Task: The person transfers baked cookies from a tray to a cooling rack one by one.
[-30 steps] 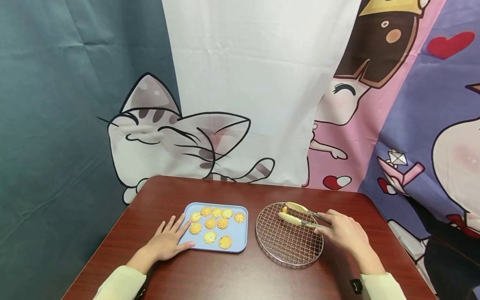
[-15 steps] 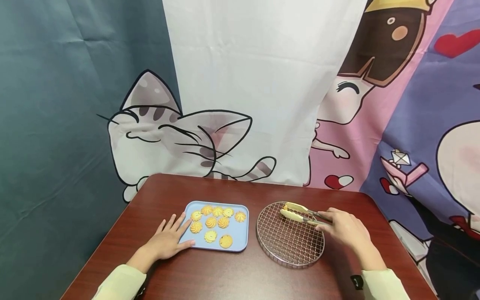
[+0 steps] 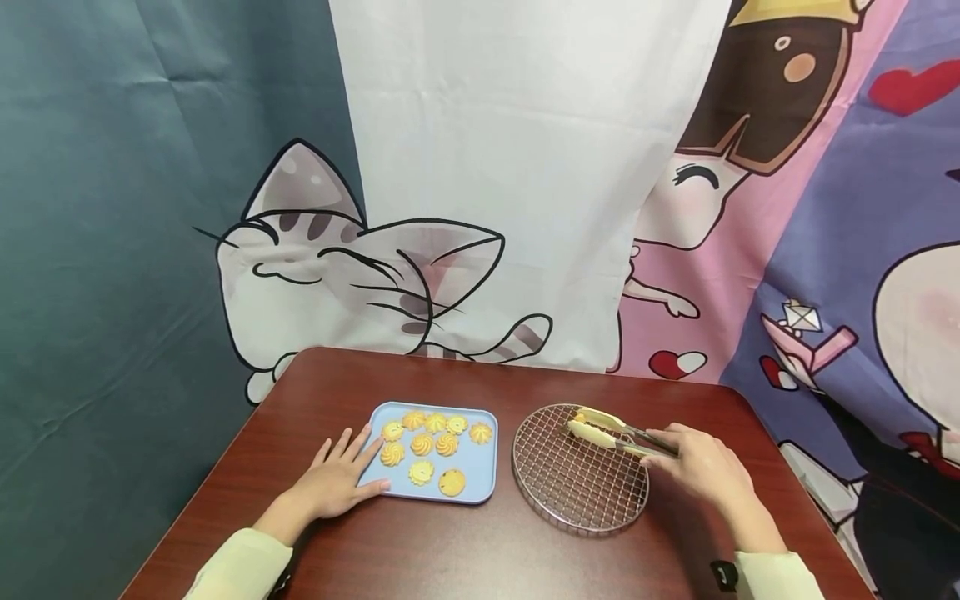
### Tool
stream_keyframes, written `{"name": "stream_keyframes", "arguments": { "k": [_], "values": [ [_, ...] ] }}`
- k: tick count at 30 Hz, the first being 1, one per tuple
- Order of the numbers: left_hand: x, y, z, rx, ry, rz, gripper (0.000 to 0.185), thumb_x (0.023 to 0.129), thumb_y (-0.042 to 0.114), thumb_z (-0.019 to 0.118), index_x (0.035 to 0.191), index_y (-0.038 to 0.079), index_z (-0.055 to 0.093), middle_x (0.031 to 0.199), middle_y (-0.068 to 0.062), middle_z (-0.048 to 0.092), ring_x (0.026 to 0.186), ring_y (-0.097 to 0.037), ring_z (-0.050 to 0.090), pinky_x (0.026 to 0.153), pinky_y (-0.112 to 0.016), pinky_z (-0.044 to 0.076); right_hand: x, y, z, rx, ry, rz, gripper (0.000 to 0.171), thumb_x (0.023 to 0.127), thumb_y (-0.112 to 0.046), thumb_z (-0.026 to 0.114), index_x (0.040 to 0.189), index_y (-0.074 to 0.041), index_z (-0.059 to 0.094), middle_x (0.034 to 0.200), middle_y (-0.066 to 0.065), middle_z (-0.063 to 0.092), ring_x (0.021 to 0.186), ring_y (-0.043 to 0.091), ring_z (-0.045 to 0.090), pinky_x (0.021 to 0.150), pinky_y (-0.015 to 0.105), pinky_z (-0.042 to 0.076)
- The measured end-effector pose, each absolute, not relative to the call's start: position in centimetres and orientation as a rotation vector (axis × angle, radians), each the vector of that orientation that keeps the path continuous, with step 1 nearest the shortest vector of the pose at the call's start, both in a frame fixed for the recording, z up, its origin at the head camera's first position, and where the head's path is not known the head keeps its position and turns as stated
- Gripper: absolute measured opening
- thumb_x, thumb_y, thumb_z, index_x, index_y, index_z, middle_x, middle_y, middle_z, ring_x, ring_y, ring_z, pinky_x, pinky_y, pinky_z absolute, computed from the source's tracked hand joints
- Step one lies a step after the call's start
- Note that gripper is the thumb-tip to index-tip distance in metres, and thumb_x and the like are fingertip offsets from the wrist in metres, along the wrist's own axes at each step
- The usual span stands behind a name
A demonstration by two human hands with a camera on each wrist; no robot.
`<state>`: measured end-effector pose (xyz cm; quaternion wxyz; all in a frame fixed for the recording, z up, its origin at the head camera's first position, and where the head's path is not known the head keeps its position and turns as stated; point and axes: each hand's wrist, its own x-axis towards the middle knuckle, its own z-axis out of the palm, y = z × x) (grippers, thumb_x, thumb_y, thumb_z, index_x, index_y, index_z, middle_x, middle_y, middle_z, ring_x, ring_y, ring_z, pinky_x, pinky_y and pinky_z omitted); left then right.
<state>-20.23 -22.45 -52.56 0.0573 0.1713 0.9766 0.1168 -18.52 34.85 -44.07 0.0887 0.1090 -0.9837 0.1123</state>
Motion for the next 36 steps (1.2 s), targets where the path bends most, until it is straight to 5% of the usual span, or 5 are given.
{"name": "stream_keyframes", "arguments": {
  "k": [24, 36],
  "values": [
    [-20.3, -22.5, -52.9, 0.573, 2.976, 0.404, 0.085, 0.096, 0.067, 0.051, 0.157, 0.009, 0.039, 0.165, -0.021, 0.024, 0.147, -0.054, 0.020, 0.114, -0.072, 0.013, -17.7, 37.9, -44.6, 0.270, -2.952, 0.323, 0.054, 0.078, -0.052, 0.083, 0.123, -0.022, 0.075, 0.101, -0.005, 0.067, 0.086, 0.026, 0.068, 0.062, 0.048, 0.051],
    [-20.3, -22.4, -52.6, 0.519, 2.960, 0.357, 0.086, 0.095, 0.070, 0.048, 0.159, 0.014, 0.035, 0.168, -0.016, 0.020, 0.151, -0.050, 0.017, 0.117, -0.070, 0.012, -17.6, 37.5, -44.4, 0.265, -2.944, 0.332, 0.055, 0.078, -0.056, 0.081, 0.122, -0.024, 0.075, 0.092, -0.010, 0.063, 0.078, 0.020, 0.064, 0.057, 0.039, 0.045]
  ]
}}
